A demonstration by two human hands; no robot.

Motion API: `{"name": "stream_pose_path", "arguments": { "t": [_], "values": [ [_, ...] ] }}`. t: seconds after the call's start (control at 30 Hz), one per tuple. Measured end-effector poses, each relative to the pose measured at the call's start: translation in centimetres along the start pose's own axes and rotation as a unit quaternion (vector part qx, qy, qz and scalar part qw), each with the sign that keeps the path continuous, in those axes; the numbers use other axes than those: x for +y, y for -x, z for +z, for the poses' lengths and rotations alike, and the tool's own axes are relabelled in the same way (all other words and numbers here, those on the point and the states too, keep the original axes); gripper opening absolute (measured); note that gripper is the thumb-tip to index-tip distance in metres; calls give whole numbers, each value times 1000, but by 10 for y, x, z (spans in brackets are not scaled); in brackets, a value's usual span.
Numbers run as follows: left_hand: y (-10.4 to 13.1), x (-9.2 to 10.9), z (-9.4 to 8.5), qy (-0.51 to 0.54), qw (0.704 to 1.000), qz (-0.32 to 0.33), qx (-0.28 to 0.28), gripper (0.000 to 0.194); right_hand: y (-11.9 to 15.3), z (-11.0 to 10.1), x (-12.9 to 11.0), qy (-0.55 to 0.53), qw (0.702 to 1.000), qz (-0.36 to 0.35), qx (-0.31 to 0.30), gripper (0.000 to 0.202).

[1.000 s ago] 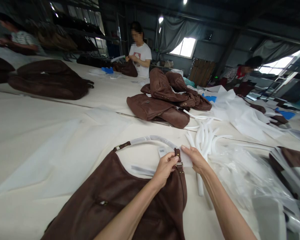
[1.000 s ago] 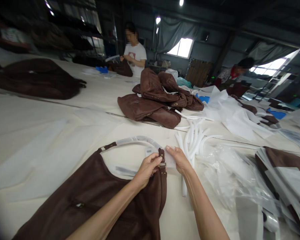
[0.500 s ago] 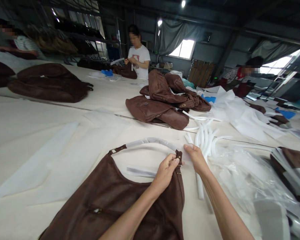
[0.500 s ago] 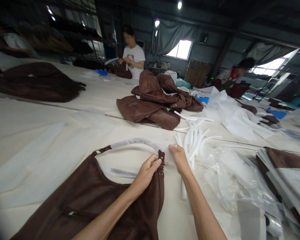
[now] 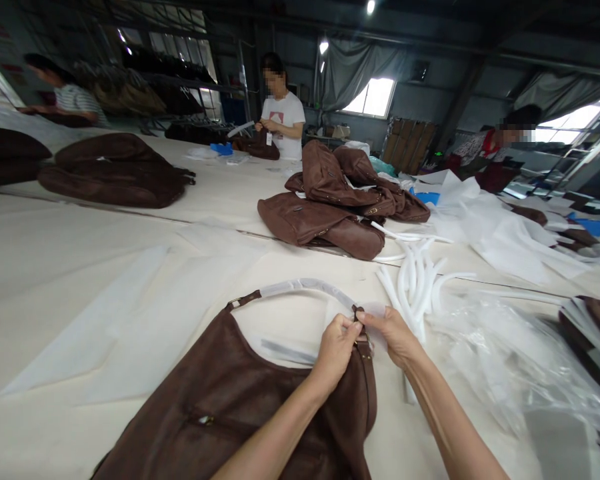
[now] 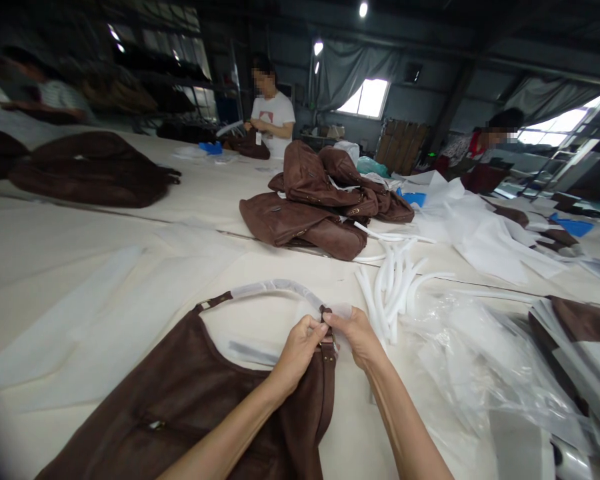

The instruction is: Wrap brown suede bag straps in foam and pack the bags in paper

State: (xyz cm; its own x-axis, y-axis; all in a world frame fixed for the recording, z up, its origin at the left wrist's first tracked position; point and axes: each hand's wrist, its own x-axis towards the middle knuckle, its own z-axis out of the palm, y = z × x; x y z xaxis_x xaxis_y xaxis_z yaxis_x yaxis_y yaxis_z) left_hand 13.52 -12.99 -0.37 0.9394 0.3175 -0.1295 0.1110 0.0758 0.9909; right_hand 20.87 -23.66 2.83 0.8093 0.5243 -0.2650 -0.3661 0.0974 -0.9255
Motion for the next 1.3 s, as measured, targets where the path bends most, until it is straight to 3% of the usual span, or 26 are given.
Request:
{"name": "stream_pose_path", "arguments": {
  "t": [0.17,0.23,0.33,0.37,0.5,0.57,0.83,1.03,1.17,1.3],
  "values": [
    [-5,-5,-14,-123,991,1,58,40,-4,1,-1,9,999,-2,51,41],
    [-9,-4,-21,-93,990,-4,107,38,-5,1,-4,10,999,-7,48,40],
    [-15,0,-31,36,987,-10,159,48,-4,1,-8,8,999,-10,42,39],
    [-17,2,-33,70,987,-15,147,50,-4,1,-9,9,999,-10,40,39],
    [-24,10,-31,171,984,-45,0,54,-5,1,-12,22,999,-14,28,38],
    [-25,12,-26,213,976,-46,-28,52,-6,1,-13,25,999,-13,30,40],
    [-29,21,-16,251,965,-56,-48,53,-11,1,-16,40,996,-44,71,41],
    [-33,24,-16,231,972,-42,-15,41,-6,-4,-10,46,994,-57,77,41],
    [-37,22,-15,210,977,-29,7,35,-2,-17,-8,-28,999,-21,25,39],
    [-38,20,-17,187,982,-21,19,31,-6,-19,8,-99,993,-9,57,32]
  ]
}}
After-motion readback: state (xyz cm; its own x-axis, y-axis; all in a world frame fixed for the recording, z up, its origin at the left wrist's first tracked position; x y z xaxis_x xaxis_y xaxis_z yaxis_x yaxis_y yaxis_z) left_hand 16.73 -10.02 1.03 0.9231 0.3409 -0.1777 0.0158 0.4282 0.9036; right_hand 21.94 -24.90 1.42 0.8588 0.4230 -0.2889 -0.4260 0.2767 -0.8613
